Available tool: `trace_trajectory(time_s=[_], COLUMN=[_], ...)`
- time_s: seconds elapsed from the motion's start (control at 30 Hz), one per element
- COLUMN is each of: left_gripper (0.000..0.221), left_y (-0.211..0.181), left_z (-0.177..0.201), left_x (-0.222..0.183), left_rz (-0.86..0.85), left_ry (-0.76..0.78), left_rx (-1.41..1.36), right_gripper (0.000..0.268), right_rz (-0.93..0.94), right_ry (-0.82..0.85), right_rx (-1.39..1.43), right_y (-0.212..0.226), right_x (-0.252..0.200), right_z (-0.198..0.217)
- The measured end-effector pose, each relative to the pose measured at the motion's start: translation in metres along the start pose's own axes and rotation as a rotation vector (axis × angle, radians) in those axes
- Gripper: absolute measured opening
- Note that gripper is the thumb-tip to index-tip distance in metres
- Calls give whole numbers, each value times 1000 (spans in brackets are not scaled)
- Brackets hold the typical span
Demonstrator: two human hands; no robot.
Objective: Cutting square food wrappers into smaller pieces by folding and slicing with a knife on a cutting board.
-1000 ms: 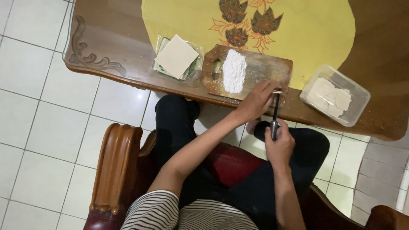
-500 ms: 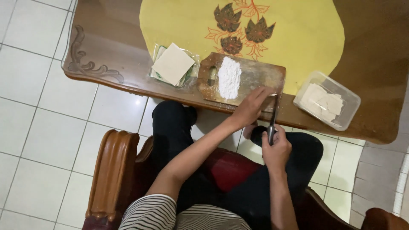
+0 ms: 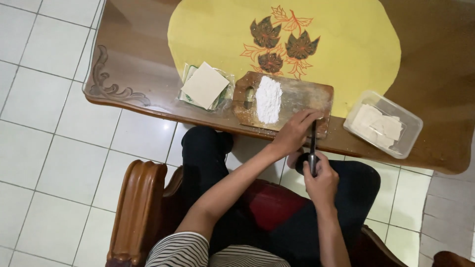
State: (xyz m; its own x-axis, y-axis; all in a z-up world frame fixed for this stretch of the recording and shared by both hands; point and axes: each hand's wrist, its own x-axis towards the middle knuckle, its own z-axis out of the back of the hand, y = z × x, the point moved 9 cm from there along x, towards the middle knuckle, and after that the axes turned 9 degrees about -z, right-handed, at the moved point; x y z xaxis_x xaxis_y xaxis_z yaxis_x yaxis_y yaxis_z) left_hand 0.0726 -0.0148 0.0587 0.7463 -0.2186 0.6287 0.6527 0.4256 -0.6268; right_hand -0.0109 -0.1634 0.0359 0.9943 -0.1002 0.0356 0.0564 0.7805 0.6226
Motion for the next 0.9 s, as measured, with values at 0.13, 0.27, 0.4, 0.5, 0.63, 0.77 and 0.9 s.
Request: trace_trajectory(time_s=[0.13, 0.27, 0.4, 0.5, 0.63, 0.77, 0.9], left_gripper=[58, 60, 65, 63, 46, 51, 48], left_y=[7, 10, 17, 15, 9, 24, 19], left_z=[-8, -13, -18, -15, -4, -5, 13], left_x=[-3, -6, -10, -8, -5, -9, -11], left_rz=[4, 10, 17, 16, 68, 263, 608], left_ry=[-19, -14, -1, -17, -72, -118, -277], left_rx=[1, 13, 13, 2, -81, -286, -617], right_gripper=[37, 38, 37, 38, 42, 41, 38], right_rz=[12, 24, 50, -14, -186, -364, -380], right_ry=[-27, -24, -22, 19, 103, 133, 138], right_rx=[-3, 22, 1, 123, 345, 697, 1000], right_y=[6, -1, 5, -9, -36, -36, -34], right_x=[0, -3, -5, -2, 6, 3, 7], right_z=[4, 1, 1, -7, -5, 1, 5])
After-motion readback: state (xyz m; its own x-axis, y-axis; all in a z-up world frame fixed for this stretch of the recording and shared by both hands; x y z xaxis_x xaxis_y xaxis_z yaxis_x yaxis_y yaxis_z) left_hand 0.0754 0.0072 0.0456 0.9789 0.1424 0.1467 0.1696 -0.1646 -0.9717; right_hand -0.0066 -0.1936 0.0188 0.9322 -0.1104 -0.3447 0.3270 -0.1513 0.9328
